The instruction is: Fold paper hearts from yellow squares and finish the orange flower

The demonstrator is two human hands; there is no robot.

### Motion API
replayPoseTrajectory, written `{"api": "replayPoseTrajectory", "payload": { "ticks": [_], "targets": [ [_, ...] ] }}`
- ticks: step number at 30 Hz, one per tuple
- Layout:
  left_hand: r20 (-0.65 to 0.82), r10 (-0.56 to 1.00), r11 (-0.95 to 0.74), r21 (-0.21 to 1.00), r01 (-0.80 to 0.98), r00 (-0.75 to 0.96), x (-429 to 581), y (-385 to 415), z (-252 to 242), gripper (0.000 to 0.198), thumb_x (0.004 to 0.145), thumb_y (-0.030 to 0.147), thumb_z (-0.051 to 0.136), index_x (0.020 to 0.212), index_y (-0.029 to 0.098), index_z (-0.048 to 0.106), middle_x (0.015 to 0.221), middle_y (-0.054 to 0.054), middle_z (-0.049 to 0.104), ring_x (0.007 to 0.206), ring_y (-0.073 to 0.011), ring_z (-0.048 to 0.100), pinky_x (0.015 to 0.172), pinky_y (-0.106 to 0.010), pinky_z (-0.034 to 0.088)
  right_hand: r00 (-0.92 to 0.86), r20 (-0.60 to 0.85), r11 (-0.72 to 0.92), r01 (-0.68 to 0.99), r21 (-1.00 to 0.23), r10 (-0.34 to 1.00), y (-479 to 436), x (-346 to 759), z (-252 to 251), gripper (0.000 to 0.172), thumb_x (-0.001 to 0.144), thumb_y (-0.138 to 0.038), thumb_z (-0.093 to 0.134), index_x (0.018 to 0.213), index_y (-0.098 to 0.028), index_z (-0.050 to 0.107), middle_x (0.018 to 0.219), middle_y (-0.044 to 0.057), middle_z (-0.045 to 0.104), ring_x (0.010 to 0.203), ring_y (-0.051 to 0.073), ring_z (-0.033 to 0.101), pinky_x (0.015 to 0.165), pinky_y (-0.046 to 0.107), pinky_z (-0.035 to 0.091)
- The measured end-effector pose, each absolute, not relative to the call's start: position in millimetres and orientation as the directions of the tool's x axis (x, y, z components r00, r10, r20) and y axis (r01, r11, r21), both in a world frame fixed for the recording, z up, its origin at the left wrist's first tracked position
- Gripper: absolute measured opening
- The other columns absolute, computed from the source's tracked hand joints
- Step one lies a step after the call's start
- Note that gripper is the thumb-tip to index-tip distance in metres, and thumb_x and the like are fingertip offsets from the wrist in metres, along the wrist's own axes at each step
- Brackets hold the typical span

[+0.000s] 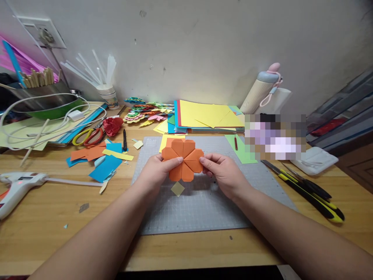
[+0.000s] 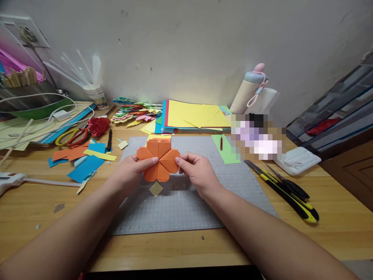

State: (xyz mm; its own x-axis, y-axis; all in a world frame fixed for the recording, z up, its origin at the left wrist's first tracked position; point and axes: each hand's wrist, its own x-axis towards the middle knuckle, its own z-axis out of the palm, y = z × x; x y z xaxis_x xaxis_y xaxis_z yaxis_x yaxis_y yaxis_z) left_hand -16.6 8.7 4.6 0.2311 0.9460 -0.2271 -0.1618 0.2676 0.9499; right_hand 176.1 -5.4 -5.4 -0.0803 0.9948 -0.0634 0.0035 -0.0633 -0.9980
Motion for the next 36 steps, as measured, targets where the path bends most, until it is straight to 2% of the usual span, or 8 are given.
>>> {"api": "replayPoseTrajectory", "payload": {
  "ticks": [6, 14, 20, 29, 32, 36],
  "targets": [
    [-0.237, 0.929, 0.294, 0.939, -0.179, 0.284, -17.1, 8.8, 2.6, 0.034, 0.07, 0.032, 0.074, 0.099, 0.014, 0.07, 0.101, -0.012, 0.072, 0.087, -0.0233, 0.066, 0.078, -0.032, 0.049, -0.083, -0.097, -0.101, -0.043, -0.994, 0.992, -5.9, 175.1, -2.5, 0.029, 0.07, -0.046, 0.07, 0.066, -0.018, 0.063, 0.056, -0.001, 0.056, 0.054, 0.011, 0.047, 0.052, 0.027, 0.033],
    [-0.245, 0.912, 0.312, 0.935, -0.168, 0.329, -16.3, 6.4, 7.3, 0.037, 0.069, 0.031, 0.075, 0.1, 0.011, 0.069, 0.098, -0.012, 0.072, 0.086, -0.0235, 0.066, 0.077, -0.032, 0.048, -0.004, -0.081, -0.081, -0.073, -0.994, 0.997, -7.9, 174.5, -3.9, 0.027, 0.07, -0.044, 0.071, 0.066, -0.019, 0.064, 0.055, -0.002, 0.054, 0.052, 0.011, 0.045, 0.053, 0.027, 0.035],
    [-0.237, 0.914, 0.293, 0.947, -0.132, 0.329, -16.5, 6.7, 4.1, 0.036, 0.069, 0.034, 0.075, 0.096, 0.011, 0.071, 0.096, -0.013, 0.073, 0.086, -0.0245, 0.066, 0.076, -0.033, 0.049, -0.008, -0.071, -0.071, -0.057, -0.996, 0.997, -7.8, 174.8, -4.7, 0.028, 0.07, -0.044, 0.071, 0.064, -0.019, 0.063, 0.053, -0.003, 0.053, 0.051, 0.011, 0.044, 0.052, 0.027, 0.034],
    [-0.252, 0.945, 0.279, 0.954, -0.11, 0.209, -9.9, 3.8, 7.5, 0.034, 0.067, 0.032, 0.076, 0.093, 0.011, 0.07, 0.092, -0.01, 0.073, 0.08, -0.0211, 0.066, 0.069, -0.028, 0.05, -0.035, -0.047, -0.049, -0.064, -0.997, 0.998, -11.9, 172.8, -1.9, 0.027, 0.074, -0.043, 0.069, 0.066, -0.019, 0.061, 0.058, -0.002, 0.055, 0.053, 0.011, 0.045, 0.053, 0.027, 0.034],
    [-0.225, 0.964, 0.24, 0.965, -0.103, 0.141, -8.6, 2.4, 6.9, 0.034, 0.067, 0.032, 0.076, 0.094, 0.012, 0.069, 0.092, -0.009, 0.073, 0.079, -0.0216, 0.067, 0.067, -0.028, 0.051, -0.066, -0.035, -0.04, -0.078, -0.996, 0.997, -12.7, 170.7, -0.7, 0.025, 0.076, -0.043, 0.067, 0.071, -0.019, 0.06, 0.062, -0.002, 0.056, 0.055, 0.011, 0.044, 0.054, 0.026, 0.034],
    [-0.187, 0.977, 0.194, 0.979, -0.067, 0.101, -8.0, 2.3, 7.0, 0.033, 0.067, 0.034, 0.075, 0.092, 0.013, 0.069, 0.089, -0.008, 0.073, 0.077, -0.0219, 0.067, 0.063, -0.028, 0.051, -0.128, -0.033, -0.05, -0.124, -0.991, 0.991, -12.2, 167.5, 0.2, 0.028, 0.074, -0.042, 0.069, 0.089, -0.019, 0.061, 0.081, 0.001, 0.06, 0.063, 0.011, 0.048, 0.054, 0.025, 0.035]
  ]
}}
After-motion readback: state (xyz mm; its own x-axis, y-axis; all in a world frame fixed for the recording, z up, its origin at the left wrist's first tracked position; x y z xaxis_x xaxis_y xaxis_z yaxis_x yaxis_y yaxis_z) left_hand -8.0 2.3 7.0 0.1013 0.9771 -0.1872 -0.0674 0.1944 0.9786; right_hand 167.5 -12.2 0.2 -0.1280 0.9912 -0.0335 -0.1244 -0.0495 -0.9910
